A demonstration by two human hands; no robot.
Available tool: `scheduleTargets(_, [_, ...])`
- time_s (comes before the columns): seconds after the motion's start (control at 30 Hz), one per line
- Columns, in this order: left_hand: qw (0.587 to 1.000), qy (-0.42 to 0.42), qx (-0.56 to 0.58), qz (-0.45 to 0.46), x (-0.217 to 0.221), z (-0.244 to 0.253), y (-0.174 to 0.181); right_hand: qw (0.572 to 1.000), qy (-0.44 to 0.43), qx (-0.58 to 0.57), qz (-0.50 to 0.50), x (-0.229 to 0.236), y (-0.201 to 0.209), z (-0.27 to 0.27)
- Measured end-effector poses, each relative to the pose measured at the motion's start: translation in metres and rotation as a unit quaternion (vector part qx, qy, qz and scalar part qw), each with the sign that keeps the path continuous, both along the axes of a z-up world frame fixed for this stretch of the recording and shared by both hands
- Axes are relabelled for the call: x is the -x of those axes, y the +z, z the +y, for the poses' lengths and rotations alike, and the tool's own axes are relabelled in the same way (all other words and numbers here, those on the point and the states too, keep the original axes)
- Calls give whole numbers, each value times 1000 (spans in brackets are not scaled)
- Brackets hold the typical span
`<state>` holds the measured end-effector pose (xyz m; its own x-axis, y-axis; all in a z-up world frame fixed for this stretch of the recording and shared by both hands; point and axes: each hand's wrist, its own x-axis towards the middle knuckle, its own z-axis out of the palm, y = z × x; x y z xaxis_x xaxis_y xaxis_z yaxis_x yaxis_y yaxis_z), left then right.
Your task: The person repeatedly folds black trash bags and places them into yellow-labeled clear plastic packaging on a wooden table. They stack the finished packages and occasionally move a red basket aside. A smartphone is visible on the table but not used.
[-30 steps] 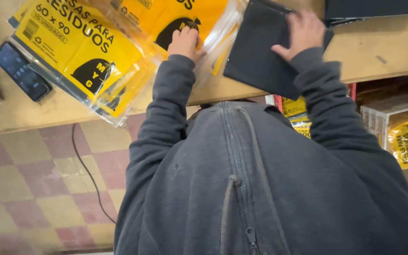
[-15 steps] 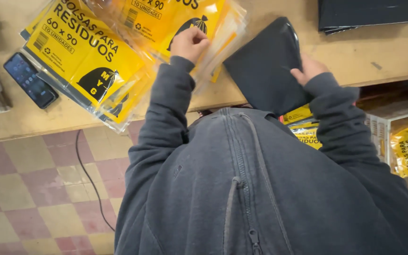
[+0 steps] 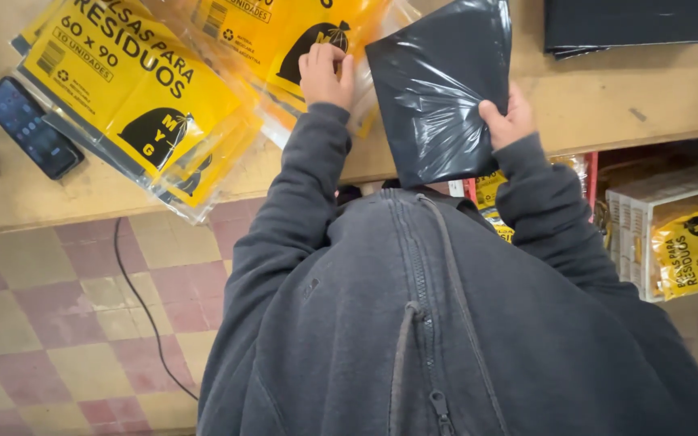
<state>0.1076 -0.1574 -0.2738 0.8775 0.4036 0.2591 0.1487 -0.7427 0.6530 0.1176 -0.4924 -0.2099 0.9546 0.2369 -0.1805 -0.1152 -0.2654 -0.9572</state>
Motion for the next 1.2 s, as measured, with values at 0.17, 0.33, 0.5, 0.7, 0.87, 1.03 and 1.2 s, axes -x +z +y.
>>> scheduleTargets(0.17, [992,-127,7,14,4,4,-9,996,80,-27,-40,12,-35,20])
scheduleTargets(0.33, [981,-194,-3,8,-1,4,-30,972,232,-29,-34,-6,-32,72])
scheduleTargets(0.5, [946,-283,-112,-109,11,7,-26,970,183,161,16,-54,-48,101])
scheduleTargets(0.7, [934,-36,-355,13,80,14,34,988,59,103,99,-137,-67,156])
scheduleTargets(0.87, [923,23,-344,171,119,40,14,939,177,246,-165,-155,-108,140])
scheduleTargets(1.03, [959,-106,-136,225,163,28,-17,875,229,287,-316,-79,-71,67])
scheduleTargets(1.2, [929,-278,16,245,220,0,-7,824,342,452,9,11,-20,-8])
